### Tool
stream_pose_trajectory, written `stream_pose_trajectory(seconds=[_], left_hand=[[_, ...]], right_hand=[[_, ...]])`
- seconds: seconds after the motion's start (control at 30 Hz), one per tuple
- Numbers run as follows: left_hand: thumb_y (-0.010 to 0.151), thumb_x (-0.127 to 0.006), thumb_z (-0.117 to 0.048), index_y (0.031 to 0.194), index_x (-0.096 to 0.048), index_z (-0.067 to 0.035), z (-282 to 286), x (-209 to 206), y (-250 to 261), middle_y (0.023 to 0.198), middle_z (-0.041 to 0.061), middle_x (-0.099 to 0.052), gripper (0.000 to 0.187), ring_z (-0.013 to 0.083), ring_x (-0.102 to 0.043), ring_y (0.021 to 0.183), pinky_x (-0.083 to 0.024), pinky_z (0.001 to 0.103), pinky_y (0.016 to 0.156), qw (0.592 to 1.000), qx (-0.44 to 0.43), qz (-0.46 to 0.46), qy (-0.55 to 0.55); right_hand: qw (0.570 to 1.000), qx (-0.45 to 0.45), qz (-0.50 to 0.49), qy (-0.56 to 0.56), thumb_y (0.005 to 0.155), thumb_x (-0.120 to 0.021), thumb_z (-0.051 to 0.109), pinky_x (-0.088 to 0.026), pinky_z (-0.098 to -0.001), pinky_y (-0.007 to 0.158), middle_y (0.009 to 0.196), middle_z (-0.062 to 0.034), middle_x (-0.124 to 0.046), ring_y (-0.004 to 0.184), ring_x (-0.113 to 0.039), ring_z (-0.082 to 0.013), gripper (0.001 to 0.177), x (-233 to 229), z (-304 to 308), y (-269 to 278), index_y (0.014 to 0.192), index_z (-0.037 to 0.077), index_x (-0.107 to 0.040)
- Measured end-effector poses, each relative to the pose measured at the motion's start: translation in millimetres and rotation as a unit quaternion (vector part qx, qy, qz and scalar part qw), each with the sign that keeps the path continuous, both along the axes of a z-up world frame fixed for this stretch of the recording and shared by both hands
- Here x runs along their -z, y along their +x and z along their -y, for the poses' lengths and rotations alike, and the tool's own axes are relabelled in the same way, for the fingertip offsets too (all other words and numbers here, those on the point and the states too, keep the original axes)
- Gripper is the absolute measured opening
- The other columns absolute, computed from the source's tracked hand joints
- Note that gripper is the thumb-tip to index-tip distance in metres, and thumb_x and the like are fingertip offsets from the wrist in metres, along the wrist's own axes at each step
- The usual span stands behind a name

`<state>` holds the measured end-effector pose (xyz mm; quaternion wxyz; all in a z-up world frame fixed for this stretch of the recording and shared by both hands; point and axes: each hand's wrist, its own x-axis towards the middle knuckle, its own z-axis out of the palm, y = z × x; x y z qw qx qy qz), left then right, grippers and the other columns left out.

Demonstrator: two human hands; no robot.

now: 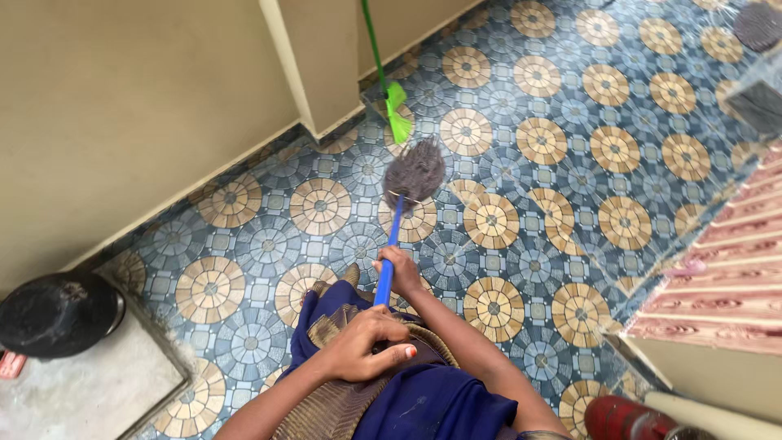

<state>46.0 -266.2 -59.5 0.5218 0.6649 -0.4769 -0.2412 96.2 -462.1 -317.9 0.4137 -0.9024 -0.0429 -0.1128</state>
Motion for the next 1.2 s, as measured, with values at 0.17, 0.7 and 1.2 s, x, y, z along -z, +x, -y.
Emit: stream_pose_trajectory(seconds=[0.17, 0.7, 1.2], left_hand=[[0.101, -0.056, -0.044, 0.080, -0.062, -0.009, 8.0, -14.1, -15.9, 0.065, 0.009, -0.053, 0.041, 0.0310, -0.055, 0.065, -0.041, 0.044, 0.072, 0.995, -0.066, 0.071, 0.007], [0.103, -0.051, -0.061, 0.080, -0.054, -0.004, 48.8, 0.3, 11.2, 0.066, 0.013, -0.054, 0.061, 0.0340, -0.059, 0.063, -0.039, 0.048, 0.058, 0.996, 0.058, 0.069, -0.025], [0.094, -0.066, -0.064, 0.081, -0.057, -0.006, 118.3, -1.2, 71.7, 0.061, 0.007, -0.057, 0.060, 0.0254, -0.061, 0.054, -0.043, 0.040, 0.052, 0.922, 0.368, 0.084, -0.089]], right_hand=[[0.967, -0.185, -0.101, 0.140, 0.086, -0.077, 0.031, -0.055, -0.0404, 0.090, 0.111, -0.0115, -0.069, 0.100, -0.069, -0.0314, 0.041, -2.3, -62.0, 30.3, 0.117, 0.007, -0.065], [0.875, -0.396, -0.105, 0.259, 0.097, -0.047, 0.046, -0.025, -0.0435, 0.129, 0.157, -0.0124, -0.049, 0.152, -0.040, -0.0285, 0.070, -269.8, -27.2, -42.1, 0.152, 0.003, -0.046], [0.972, -0.034, -0.005, 0.233, 0.100, -0.058, 0.028, -0.039, -0.0378, 0.112, 0.132, -0.0074, -0.062, 0.128, -0.057, -0.0229, 0.038, -221.2, 19.5, -50.6, 0.131, 0.007, -0.057]])
